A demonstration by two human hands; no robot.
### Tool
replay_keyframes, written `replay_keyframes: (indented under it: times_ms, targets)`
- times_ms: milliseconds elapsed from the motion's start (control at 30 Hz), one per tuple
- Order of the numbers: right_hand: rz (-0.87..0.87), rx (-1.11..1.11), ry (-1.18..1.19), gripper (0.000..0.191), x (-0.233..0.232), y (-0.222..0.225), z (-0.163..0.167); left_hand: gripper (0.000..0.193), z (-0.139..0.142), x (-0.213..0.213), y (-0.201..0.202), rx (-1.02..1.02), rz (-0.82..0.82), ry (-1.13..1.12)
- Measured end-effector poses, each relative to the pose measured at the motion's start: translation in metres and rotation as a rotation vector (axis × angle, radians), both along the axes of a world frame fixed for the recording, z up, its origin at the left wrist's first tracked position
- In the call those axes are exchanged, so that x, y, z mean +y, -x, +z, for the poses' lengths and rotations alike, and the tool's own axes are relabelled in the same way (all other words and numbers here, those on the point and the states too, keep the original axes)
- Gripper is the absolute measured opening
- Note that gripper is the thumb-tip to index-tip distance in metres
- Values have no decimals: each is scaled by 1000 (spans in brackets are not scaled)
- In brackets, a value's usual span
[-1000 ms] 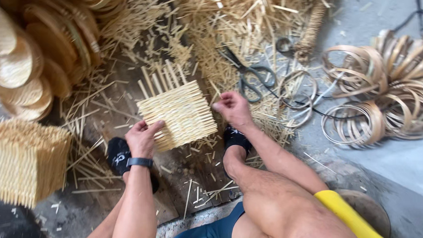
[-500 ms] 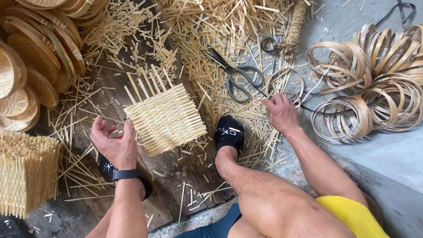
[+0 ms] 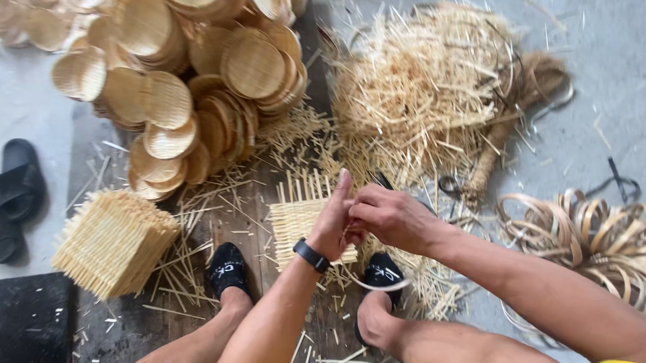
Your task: The person sits on the floor assembling woven bamboo baskets. They use shears to trim the edge of a round woven bamboo disc, press the disc into a bamboo rim ring, bend and tuck bamboo strips around the rim, and place finished baskets onto a growing pile.
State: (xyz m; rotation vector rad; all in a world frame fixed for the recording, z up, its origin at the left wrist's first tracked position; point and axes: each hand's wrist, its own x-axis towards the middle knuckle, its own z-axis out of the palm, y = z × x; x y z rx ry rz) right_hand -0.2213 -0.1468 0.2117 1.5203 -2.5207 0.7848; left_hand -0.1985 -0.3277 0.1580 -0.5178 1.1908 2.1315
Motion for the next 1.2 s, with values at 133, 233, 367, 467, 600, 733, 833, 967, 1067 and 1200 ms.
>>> replay_keyframes:
  times_ms: [133,233,367,467,600,733,833,967,1067,1200]
  targets:
    - [39,233,-182,13,-55,-19,58,76,44,-24,-34,-132,98,-120]
    - [23,238,-204,11,-91,-39,68,76,60,-50,-54,-175,199,-93]
    - [3,178,-174,14,-133,-42,77,73,66,-89,-65,-85,290,-144]
    - [-175,-210,75,22,-146,-35,81,53,62,-124,-55,102,219,-204]
    - [-403,-1260,816,37,-143,-38,65,42,51,-158,-44,289,682,-326]
    - [-270,-1582,1126,41,-138,-35,32,28,46,-180,-43,340,583,-508]
    - [-159,-1669,1024,43,-130,-22,12,35,48,-193,-38,159,293,-331]
    - [-150,-1738,943,41,-135,-16,-9,30,48,-187,-34,137,302,-216]
    - [-177,-1728,1002,39,-142,-17,-19,32,43,-182,-32,130,377,-210]
    - [-306,-1544,819,32,-131,-12,-31,31,20,-192,-26,77,440,-98]
